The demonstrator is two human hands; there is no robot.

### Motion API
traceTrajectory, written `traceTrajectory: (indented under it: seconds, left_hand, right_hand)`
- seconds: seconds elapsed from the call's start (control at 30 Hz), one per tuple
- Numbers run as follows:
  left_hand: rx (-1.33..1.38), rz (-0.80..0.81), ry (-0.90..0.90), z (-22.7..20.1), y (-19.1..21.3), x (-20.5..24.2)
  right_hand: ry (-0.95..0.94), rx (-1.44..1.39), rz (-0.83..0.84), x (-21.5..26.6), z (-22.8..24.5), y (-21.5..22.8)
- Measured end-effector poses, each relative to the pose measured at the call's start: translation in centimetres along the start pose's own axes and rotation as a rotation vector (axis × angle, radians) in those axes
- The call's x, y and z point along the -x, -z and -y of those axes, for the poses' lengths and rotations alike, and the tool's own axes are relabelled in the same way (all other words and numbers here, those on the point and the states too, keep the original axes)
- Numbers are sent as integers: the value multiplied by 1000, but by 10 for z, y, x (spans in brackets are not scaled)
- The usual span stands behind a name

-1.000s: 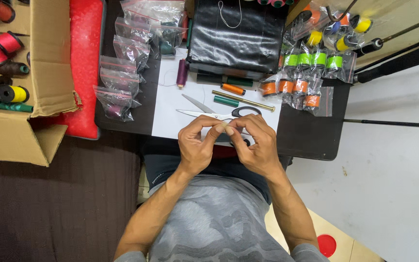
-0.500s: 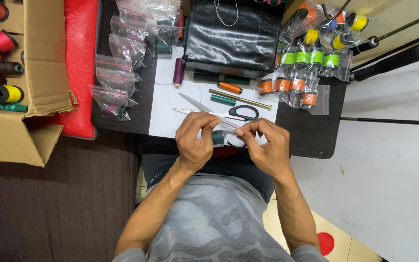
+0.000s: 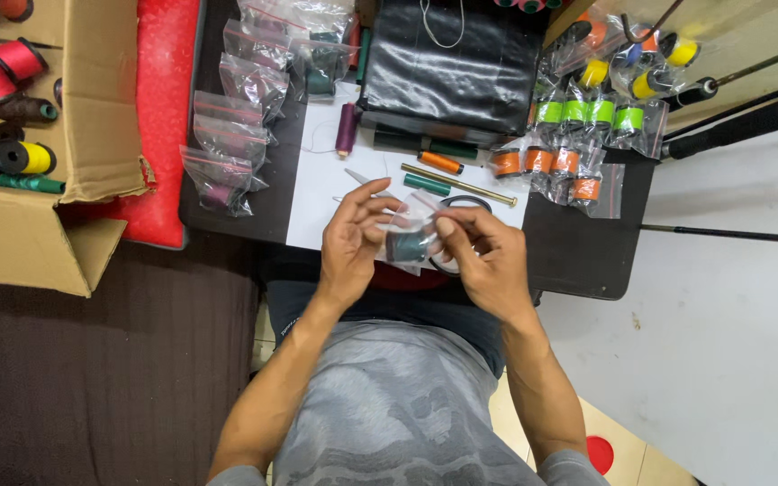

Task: The person winds green thread onto a small spool using a metal rod, then cuts the thread with scissors. They place the spool into a clear plastic bag and seal it. The person then picks up a black spool and wraps it with black tape.

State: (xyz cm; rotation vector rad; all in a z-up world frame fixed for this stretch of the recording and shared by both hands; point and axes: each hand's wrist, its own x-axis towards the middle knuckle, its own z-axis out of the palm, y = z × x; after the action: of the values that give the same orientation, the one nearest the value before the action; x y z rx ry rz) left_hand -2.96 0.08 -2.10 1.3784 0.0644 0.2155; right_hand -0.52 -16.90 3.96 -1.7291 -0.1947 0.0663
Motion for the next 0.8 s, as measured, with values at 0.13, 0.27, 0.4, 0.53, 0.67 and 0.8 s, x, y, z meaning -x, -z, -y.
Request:
traceTrajectory:
  seconds: [0.13, 0.27, 0.4, 0.53, 0.67, 0.8]
  left_hand:
    - [224, 149, 186, 1, 9, 4]
    - [30, 102, 123, -14, 13, 2]
    - [-143, 184, 32, -25, 36, -6]
    - [-99, 308, 123, -23, 50, -6]
    - [130, 297, 282, -14, 53, -2]
    - [78, 293, 292, -12, 65, -4]
  right_hand:
    - [16, -24, 9, -8, -8, 6]
    - [53, 100, 52, -14, 4, 2]
    - [82, 93, 123, -18, 6, -10]
    - [84, 89, 216, -20, 11, -22]
    - [109, 156, 269, -24, 16, -29]
    - [148, 179, 358, -32, 28, -38]
